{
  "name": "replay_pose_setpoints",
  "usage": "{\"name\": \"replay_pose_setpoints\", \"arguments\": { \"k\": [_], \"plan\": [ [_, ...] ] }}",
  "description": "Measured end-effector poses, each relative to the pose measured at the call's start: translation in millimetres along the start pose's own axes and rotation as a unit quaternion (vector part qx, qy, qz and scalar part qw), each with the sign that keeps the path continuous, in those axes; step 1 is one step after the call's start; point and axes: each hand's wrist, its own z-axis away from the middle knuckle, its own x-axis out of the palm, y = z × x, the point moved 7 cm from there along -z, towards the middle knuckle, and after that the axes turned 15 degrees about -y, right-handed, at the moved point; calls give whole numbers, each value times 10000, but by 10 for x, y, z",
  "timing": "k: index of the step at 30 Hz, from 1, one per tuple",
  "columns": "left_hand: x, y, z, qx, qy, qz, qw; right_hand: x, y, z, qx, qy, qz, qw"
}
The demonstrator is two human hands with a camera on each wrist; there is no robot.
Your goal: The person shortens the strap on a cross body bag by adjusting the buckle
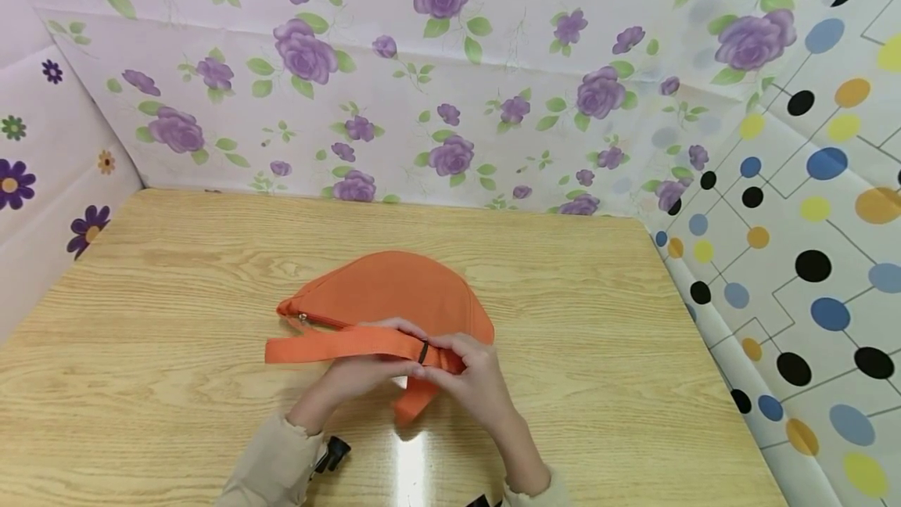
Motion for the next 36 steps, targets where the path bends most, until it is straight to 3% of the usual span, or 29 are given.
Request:
{"name": "replay_pose_setpoints", "arguments": {
  "k": [5, 12, 17, 23, 29, 34, 36],
  "plan": [
    [-26, -25, 17, -204, 149, -392, 9989, -10, -100, -38, 54, 52, 4, 10000],
    [-21, -6, 40, -108, 32, -388, 9992, -24, -254, -112, 446, -70, -150, 9989],
    [6, 42, 35, 202, -118, -659, 9976, -21, -264, -104, 480, -47, -173, 9987],
    [45, 135, 25, 655, -249, -1275, 9894, -22, -267, -99, 363, 53, -142, 9992],
    [52, 129, 42, 485, -310, -1432, 9880, -16, -244, -89, 641, 145, -220, 9976],
    [51, 103, 55, 334, -325, -1420, 9888, -15, -213, -83, 1120, 125, -256, 9933],
    [46, 224, 79, 361, -312, -1395, 9891, -11, -206, -78, 1222, 97, -301, 9920]
  ]
}}
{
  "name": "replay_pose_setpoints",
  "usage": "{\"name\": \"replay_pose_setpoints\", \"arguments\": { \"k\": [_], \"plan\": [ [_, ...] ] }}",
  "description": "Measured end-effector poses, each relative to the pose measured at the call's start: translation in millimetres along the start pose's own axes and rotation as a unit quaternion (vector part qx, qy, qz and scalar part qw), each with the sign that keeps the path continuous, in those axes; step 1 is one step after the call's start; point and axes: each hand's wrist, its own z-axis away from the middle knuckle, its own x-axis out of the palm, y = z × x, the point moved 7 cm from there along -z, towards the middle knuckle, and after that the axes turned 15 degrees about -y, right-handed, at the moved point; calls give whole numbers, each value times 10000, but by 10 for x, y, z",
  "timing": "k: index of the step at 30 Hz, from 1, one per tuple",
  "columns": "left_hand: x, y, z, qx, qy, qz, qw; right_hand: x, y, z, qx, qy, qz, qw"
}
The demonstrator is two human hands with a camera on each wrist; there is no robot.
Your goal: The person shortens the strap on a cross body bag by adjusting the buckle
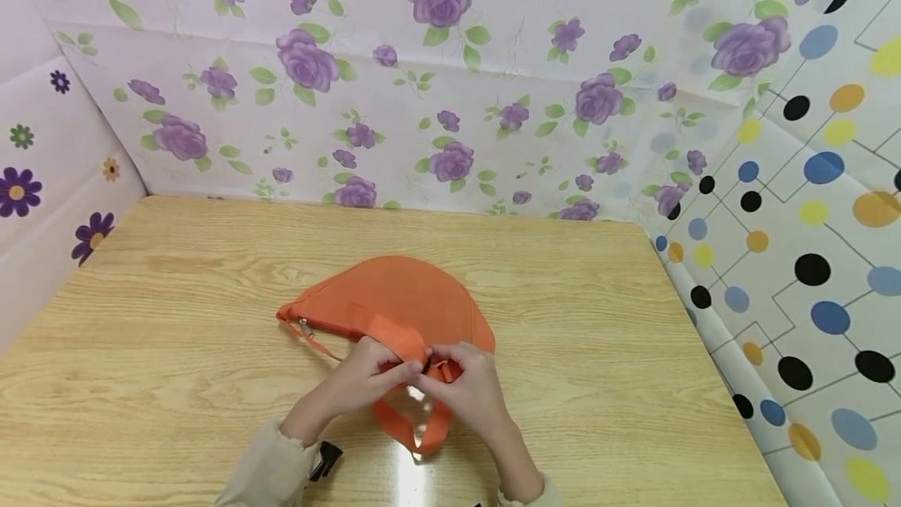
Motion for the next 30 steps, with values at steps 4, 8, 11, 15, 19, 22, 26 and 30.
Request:
{"name": "replay_pose_setpoints", "arguments": {
  "k": [4, 8, 11, 15, 19, 22, 26, 30],
  "plan": [
    [-85, 233, 34, 55, 36, 16, 10000, 8, -12, -3, -335, -124, -208, 9991],
    [-110, 262, 49, 374, -83, 113, 9992, 17, -29, -14, -708, -294, -307, 9966],
    [-102, 178, 76, 577, -207, 290, 9977, 20, -32, -21, -716, -349, -228, 9966],
    [-89, -53, 125, 368, -335, 463, 9977, 21, -21, -24, -608, -377, -216, 9972],
    [-109, -230, 173, 191, -450, 470, 9977, 22, -11, -16, -613, -391, -280, 9970],
    [-137, -297, 215, 118, -511, 608, 9968, 23, -15, -10, -661, -422, -327, 9964],
    [-186, -356, 270, -77, -493, 706, 9963, 31, -25, -9, -648, -506, -365, 9959],
    [-223, -371, 298, -198, -469, 614, 9968, 34, -37, -17, -650, -569, -386, 9955]
  ]
}}
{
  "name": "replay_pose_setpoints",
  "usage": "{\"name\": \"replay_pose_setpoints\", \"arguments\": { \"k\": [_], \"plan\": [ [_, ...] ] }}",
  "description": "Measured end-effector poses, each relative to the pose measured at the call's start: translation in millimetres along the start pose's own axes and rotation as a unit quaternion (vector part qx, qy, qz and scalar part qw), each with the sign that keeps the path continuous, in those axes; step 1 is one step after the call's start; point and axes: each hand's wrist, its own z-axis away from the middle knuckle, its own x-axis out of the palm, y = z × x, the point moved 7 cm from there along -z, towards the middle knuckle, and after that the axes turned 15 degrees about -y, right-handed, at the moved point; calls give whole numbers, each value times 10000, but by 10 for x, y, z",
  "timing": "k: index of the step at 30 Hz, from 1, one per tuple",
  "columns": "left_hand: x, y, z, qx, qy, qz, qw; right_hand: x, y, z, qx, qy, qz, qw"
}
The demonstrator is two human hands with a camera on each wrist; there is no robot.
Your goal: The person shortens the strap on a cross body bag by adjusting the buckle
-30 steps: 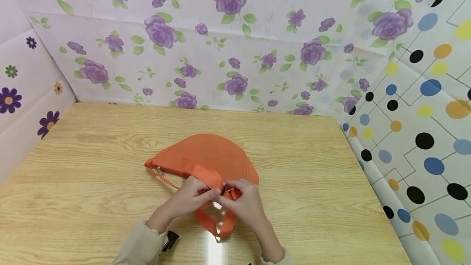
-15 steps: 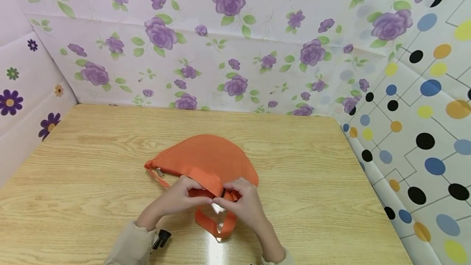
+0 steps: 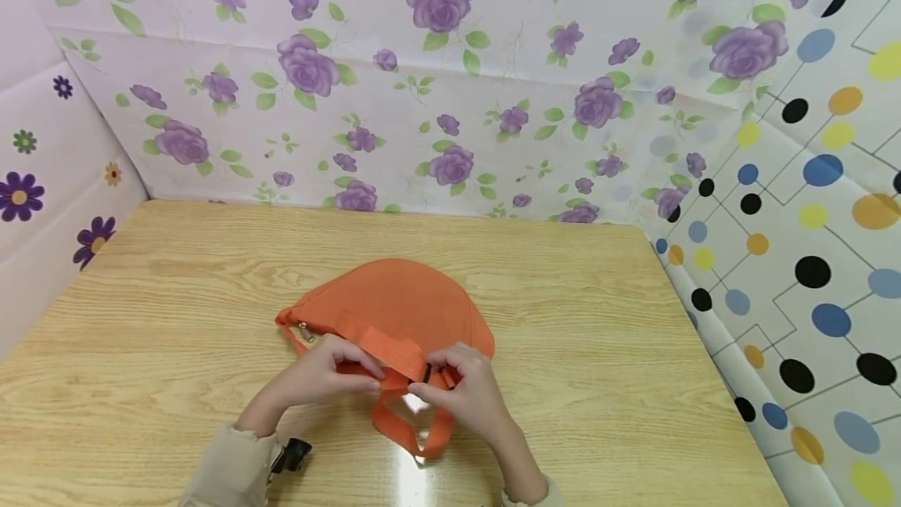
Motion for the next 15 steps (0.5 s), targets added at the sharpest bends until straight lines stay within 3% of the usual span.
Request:
{"name": "replay_pose_setpoints", "arguments": {
  "k": [4, 11, 15],
  "plan": [
    [-15, 14, -2, 1, 26, -45, 10000, 7, 38, 4, -61, -23, 111, 9999],
    [-15, 15, 2, 14, 36, -26, 10000, 62, 274, 56, 32, -175, 882, 9959],
    [-20, 7, 24, -4, 44, 93, 9999, 73, 325, 75, 45, -218, 891, 9958]
  ]
}}
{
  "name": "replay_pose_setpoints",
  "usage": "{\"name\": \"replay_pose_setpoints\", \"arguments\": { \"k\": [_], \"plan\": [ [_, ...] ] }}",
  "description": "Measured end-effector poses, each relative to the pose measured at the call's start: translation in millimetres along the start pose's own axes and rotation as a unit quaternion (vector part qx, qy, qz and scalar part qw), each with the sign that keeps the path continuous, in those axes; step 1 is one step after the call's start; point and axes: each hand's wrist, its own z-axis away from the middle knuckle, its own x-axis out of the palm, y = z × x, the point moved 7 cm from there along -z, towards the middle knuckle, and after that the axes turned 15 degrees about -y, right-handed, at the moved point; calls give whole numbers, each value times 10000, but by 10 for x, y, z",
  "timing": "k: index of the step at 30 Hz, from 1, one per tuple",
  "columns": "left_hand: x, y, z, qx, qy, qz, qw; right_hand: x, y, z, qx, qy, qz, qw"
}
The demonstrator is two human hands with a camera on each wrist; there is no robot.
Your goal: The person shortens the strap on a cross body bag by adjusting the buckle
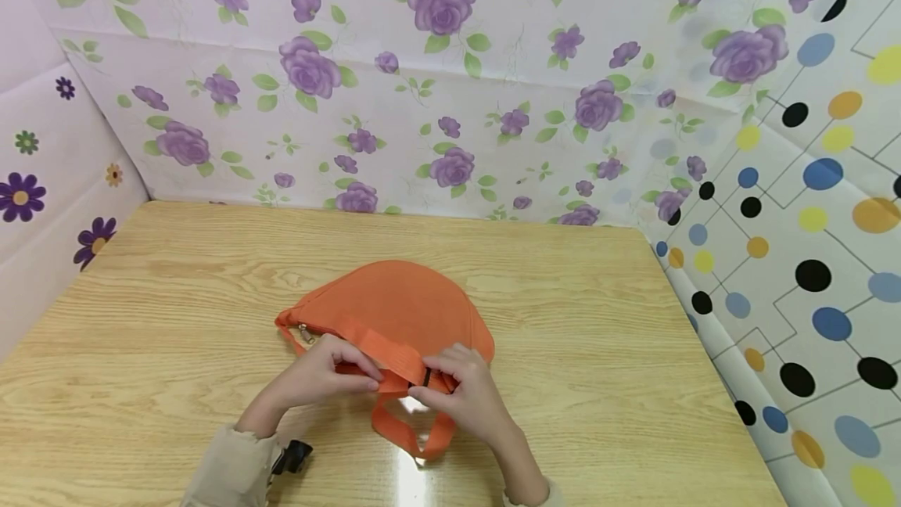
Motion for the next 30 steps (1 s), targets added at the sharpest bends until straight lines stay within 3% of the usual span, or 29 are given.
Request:
{"name": "replay_pose_setpoints", "arguments": {
  "k": [8, 16, 30],
  "plan": [
    [-18, -65, 56, -34, 39, 235, 9997, -18, -44, 8, -134, 52, -24, 9999],
    [-69, -59, 103, 119, 108, 295, 9994, -147, -329, -53, -216, 154, -135, 9996],
    [-122, -88, 159, 52, 89, 384, 9992, -168, -272, -19, -171, 145, -351, 9991]
  ]
}}
